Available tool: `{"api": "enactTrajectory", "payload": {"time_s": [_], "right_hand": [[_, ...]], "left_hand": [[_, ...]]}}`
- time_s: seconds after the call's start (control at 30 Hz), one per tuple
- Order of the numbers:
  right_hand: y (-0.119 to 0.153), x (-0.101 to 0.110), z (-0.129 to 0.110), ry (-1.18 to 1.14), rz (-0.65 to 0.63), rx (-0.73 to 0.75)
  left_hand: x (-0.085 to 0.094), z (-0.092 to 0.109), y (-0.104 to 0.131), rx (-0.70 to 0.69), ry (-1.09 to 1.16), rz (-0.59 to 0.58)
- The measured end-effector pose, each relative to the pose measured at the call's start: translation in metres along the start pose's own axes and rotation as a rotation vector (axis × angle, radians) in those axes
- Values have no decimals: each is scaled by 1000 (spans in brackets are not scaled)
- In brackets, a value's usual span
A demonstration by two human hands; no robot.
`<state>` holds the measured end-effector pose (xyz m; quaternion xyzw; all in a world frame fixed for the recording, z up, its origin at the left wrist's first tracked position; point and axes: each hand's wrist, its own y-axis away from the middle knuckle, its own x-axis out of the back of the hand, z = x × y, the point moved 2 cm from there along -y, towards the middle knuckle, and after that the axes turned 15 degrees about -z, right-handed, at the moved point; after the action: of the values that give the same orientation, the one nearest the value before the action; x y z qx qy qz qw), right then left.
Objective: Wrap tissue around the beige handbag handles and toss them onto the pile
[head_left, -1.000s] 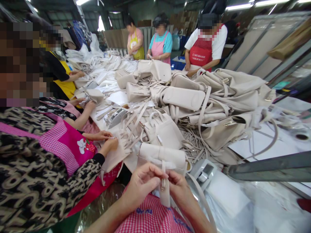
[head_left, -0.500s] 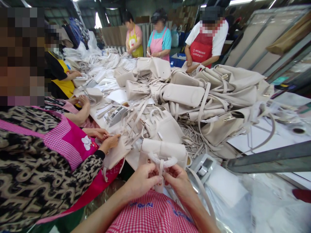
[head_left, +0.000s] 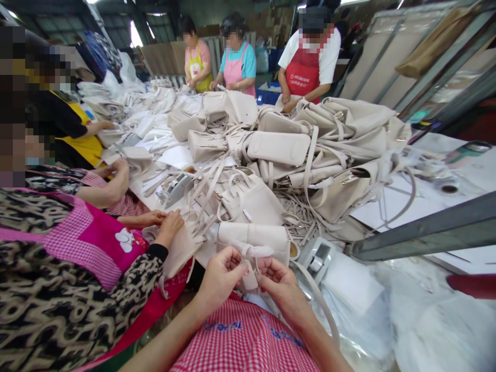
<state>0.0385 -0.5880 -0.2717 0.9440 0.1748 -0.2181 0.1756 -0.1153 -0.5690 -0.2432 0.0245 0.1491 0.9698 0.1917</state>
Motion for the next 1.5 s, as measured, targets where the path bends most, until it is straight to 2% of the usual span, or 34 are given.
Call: {"api": "enactTrajectory", "payload": {"time_s": [0.1, 0.27, 0.37, 0.63, 0.83, 1.0, 1.13, 1.3, 1.37, 1.5], "right_hand": [[0, -1, 1, -34, 44, 1], [-1, -1, 2, -98, 70, 4], [-1, 0, 2, -119, 100, 5], [1, 4, 10, -147, 98, 4], [2, 4, 11, -143, 67, -24], [-1, 4, 12, -79, 116, 7], [-2, 2, 11, -73, 119, 8], [1, -1, 7, -143, 112, -33], [3, 1, 8, -204, 98, -57], [8, 4, 11, -243, 97, -84]], "left_hand": [[0, 4, 2, -58, -73, 57], [-3, 15, 9, -179, -415, 165], [-6, 18, 12, -206, -495, 189], [-8, 2, 7, -159, -374, 177], [-14, 3, 10, -191, -437, 199], [-16, -4, 10, -125, -325, 63], [-14, -11, 10, -82, -433, 30], [-17, -5, 9, -123, -528, 93], [-19, -5, 6, -87, -424, 83], [-19, -12, 1, 76, -108, 12]]}}
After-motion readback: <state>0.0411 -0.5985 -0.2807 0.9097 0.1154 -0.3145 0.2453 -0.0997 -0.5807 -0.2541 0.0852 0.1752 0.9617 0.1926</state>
